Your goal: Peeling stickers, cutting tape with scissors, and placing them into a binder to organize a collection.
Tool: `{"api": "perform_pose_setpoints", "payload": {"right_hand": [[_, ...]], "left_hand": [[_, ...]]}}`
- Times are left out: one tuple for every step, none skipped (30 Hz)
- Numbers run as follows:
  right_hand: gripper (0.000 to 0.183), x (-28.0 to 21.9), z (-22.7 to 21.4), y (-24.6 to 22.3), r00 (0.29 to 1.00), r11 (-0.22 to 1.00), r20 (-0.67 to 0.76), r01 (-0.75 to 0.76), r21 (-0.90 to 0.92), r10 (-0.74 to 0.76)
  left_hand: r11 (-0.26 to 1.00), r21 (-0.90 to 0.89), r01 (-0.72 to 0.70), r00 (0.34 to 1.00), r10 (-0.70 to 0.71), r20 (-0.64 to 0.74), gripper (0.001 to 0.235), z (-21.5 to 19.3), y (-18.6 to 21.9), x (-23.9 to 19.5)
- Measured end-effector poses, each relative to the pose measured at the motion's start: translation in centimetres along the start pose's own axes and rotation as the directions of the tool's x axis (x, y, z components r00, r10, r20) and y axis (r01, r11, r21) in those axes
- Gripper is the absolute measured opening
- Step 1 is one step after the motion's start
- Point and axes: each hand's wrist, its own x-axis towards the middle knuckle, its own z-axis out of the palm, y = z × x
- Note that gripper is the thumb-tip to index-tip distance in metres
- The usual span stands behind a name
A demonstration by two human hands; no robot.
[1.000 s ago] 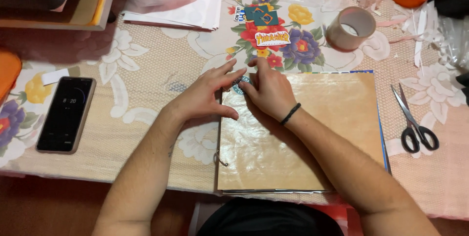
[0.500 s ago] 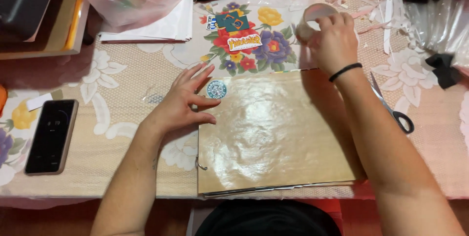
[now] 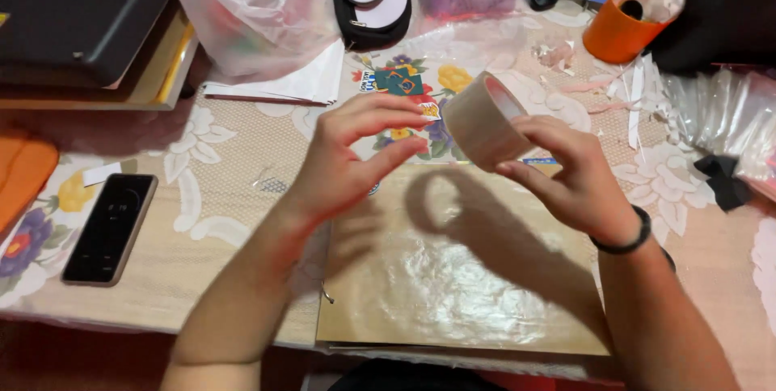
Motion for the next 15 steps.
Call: {"api": "perform_pose_setpoints", "payload": {"right_hand": [[0.023, 0.3, -0.7, -2.8, 1.0, 0.997, 0.027, 0.015, 0.071, -0.017], [0.023, 0.5, -0.8, -4.1, 0.999, 0.997, 0.022, 0.024, 0.068, -0.026], [0.02, 0.7, -0.9, -5.4, 0.999, 0.998, -0.006, 0.04, 0.057, -0.04], [0.018, 0.8, -1.1, -6.6, 0.998, 0.998, -0.033, 0.055, 0.044, -0.054], [0.018, 0.6, -1.0, -7.0, 0.997, 0.997, -0.038, 0.064, 0.038, -0.062], [0.018, 0.4, -0.8, -7.3, 0.993, 0.996, -0.082, 0.077, -0.041, -0.08], [0.019, 0.2, -0.7, -7.6, 0.987, 0.989, -0.124, 0.087, -0.121, -0.102], [0.019, 0.3, -0.6, -8.2, 0.986, 0.988, -0.125, 0.096, -0.12, -0.111], [0.015, 0.4, -0.5, -8.7, 0.979, 0.975, -0.147, 0.112, -0.192, -0.141], [0.013, 0.3, -0.4, -9.3, 0.972, 0.958, -0.168, 0.119, -0.26, -0.167], [0.013, 0.5, -0.3, -9.5, 0.971, 0.959, -0.17, 0.123, -0.257, -0.17], [0.009, 0.4, -0.2, -9.6, 0.964, 0.946, -0.186, 0.127, -0.3, -0.188], [0.006, 0.4, -0.1, -9.8, 0.958, 0.931, -0.2, 0.129, -0.342, -0.206], [0.006, 0.3, -0.1, -9.7, 0.958, 0.932, -0.205, 0.122, -0.342, -0.201], [0.005, 0.2, -0.1, -9.7, 0.957, 0.926, -0.208, 0.116, -0.36, -0.2]], "left_hand": [[0.995, -0.053, -0.08, 0.997, 0.079, -0.007, 0.017, 0.6, 1.2, 0.8], [0.995, -0.048, -0.089, 0.996, 0.088, -0.01, 0.017, 1.2, 1.8, 0.8], [0.995, -0.032, -0.092, 0.995, 0.091, -0.027, 0.027, 1.7, 2.5, 0.8], [0.995, -0.018, -0.097, 0.994, 0.096, -0.046, 0.037, 2.3, 3.1, 0.8], [0.994, -0.015, -0.107, 0.993, 0.106, -0.048, 0.037, 2.7, 3.1, 0.7], [0.977, 0.069, -0.204, 0.974, 0.209, -0.082, 0.044, 3.0, 3.0, 0.5], [0.943, 0.155, -0.295, 0.944, 0.313, -0.104, 0.051, 3.3, 3.0, 0.3], [0.941, 0.162, -0.298, 0.942, 0.317, -0.108, 0.051, 3.4, 3.1, 0.1], [0.926, 0.191, -0.325, 0.929, 0.351, -0.12, 0.048, 3.6, 3.2, -0.1], [0.911, 0.218, -0.349, 0.916, 0.381, -0.127, 0.045, 3.8, 3.4, -0.3], [0.91, 0.223, -0.349, 0.915, 0.382, -0.126, 0.045, 3.9, 3.6, -0.4], [0.886, 0.268, -0.378, 0.896, 0.423, -0.135, 0.036, 4.1, 3.7, -0.5], [0.859, 0.313, -0.405, 0.874, 0.464, -0.143, 0.028, 4.4, 3.9, -0.7], [0.859, 0.309, -0.408, 0.875, 0.464, -0.138, 0.028, 4.7, 4.0, -0.7], [0.845, 0.33, -0.42, 0.86, 0.487, -0.151, 0.025, 5.0, 4.1, -0.8]]}}
